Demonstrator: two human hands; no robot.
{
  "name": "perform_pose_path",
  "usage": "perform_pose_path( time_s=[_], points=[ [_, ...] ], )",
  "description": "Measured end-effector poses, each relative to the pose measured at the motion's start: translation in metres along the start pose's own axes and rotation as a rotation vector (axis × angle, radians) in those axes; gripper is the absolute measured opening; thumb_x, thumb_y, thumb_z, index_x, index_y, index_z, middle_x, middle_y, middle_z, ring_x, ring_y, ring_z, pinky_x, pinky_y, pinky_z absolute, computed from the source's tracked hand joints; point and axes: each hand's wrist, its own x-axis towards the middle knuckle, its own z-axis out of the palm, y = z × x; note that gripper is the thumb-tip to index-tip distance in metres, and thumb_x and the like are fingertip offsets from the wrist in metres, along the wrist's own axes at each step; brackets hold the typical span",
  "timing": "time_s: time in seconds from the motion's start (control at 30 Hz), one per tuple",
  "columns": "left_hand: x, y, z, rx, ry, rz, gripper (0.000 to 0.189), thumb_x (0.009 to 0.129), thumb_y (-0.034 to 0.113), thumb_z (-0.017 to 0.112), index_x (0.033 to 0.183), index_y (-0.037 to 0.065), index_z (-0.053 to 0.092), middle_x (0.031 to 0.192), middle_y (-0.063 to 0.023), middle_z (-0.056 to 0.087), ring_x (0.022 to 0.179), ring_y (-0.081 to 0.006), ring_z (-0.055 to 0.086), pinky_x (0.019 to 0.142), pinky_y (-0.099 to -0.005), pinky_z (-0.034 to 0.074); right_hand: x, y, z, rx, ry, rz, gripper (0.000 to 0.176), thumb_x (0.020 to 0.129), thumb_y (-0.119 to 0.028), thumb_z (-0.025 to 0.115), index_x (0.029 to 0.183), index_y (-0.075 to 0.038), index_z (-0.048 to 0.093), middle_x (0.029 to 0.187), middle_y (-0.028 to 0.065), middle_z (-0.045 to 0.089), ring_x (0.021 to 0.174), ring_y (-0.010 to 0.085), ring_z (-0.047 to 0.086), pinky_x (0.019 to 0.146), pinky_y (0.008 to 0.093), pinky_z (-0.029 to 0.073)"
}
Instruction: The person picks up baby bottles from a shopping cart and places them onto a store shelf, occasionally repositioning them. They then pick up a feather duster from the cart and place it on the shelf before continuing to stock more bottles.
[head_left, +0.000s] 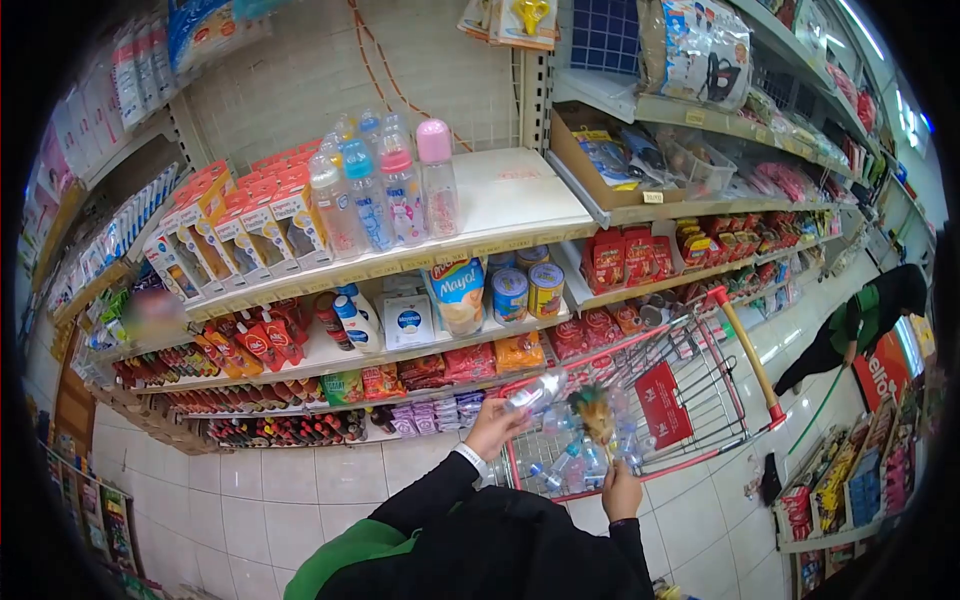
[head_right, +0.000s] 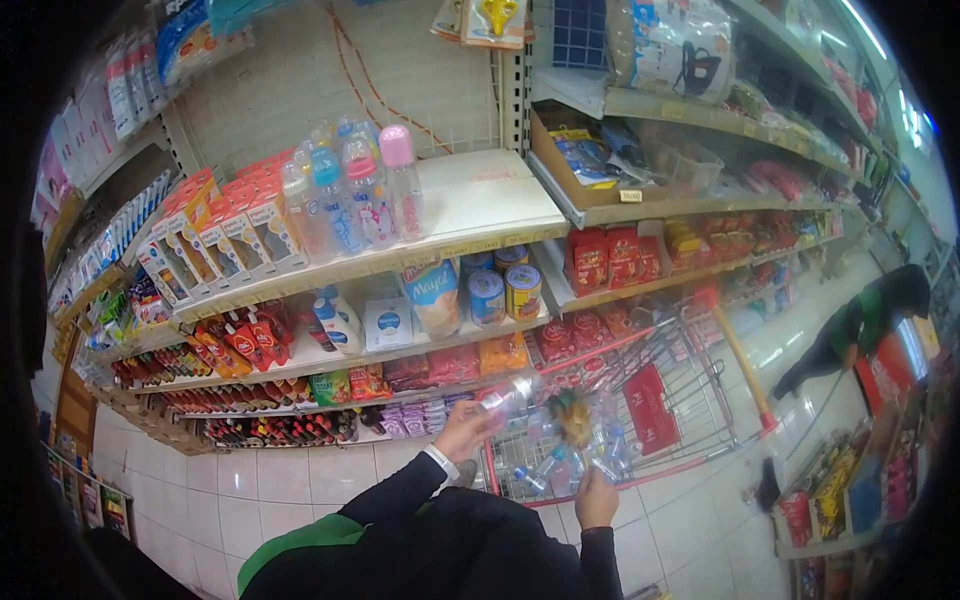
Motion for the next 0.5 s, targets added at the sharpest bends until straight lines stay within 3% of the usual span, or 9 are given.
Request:
perform_pose_path(
  time_s=[0.03,0.07,0.13,0.2,0.27,0.5],
  points=[
    [-0.014,0.011,0.019,-0.02,0.0,0.035,0.036,0.092,0.003,0.066,0.116,0.004,0.04,0.114,-0.0114,0.055,0.107,-0.019,0.06,0.087,-0.0328,0.056,-0.001,0.003,0.001,0.106,0.033,0.019,0.018,0.095,-0.019,0.057,0.103,-0.007,0.067,0.074,0.0217,0.066,0.069,0.0416,0.065,0.06,0.0501,0.049],
    [-0.018,0.012,0.028,-0.008,-0.002,0.015,0.036,0.092,0.003,0.066,0.116,0.004,0.04,0.114,-0.0114,0.055,0.107,-0.019,0.06,0.087,-0.0328,0.056,-0.003,0.002,0.002,0.108,0.03,0.042,0.018,0.095,-0.019,0.057,0.103,-0.007,0.067,0.074,0.0217,0.066,0.069,0.0416,0.065,0.06,0.0501,0.049],
    [-0.025,0.017,0.045,0.139,-0.074,0.399,0.044,0.089,0.0,0.069,0.117,0.005,0.036,0.115,-0.0115,0.055,0.11,-0.0201,0.06,0.092,-0.0328,0.054,-0.007,0.002,0.006,0.234,0.025,0.107,0.018,0.096,-0.021,0.054,0.102,-0.008,0.064,0.075,0.0206,0.066,0.071,0.043,0.064,0.061,0.0525,0.047],
    [-0.038,0.03,0.066,0.222,-0.048,0.44,0.053,0.084,-0.005,0.072,0.118,0.006,0.033,0.118,-0.0119,0.052,0.111,-0.0201,0.06,0.095,-0.033,0.052,-0.011,0.004,0.011,0.235,0.042,0.087,0.018,0.096,-0.021,0.055,0.103,-0.008,0.064,0.075,0.0207,0.066,0.072,0.0425,0.064,0.061,0.052,0.047],
    [-0.045,0.037,0.076,0.264,-0.121,0.664,0.057,0.08,-0.008,0.074,0.117,0.007,0.033,0.122,-0.0124,0.048,0.114,-0.0209,0.058,0.097,-0.0336,0.051,-0.011,-0.001,0.007,0.215,-0.046,0.139,0.018,0.095,-0.022,0.056,0.103,-0.008,0.064,0.075,0.0205,0.066,0.073,0.042,0.065,0.062,0.0515,0.048],
    [-0.056,0.056,0.089,0.35,-0.162,0.886,0.065,0.075,-0.012,0.076,0.119,0.008,0.031,0.126,-0.0131,0.041,0.122,-0.0227,0.052,0.102,-0.0391,0.049,-0.005,-0.007,0.006,0.221,-0.041,0.107,0.019,0.091,-0.016,0.062,0.106,-0.004,0.066,0.078,0.0234,0.067,0.073,0.0408,0.066,0.063,0.0475,0.05]
  ],
)
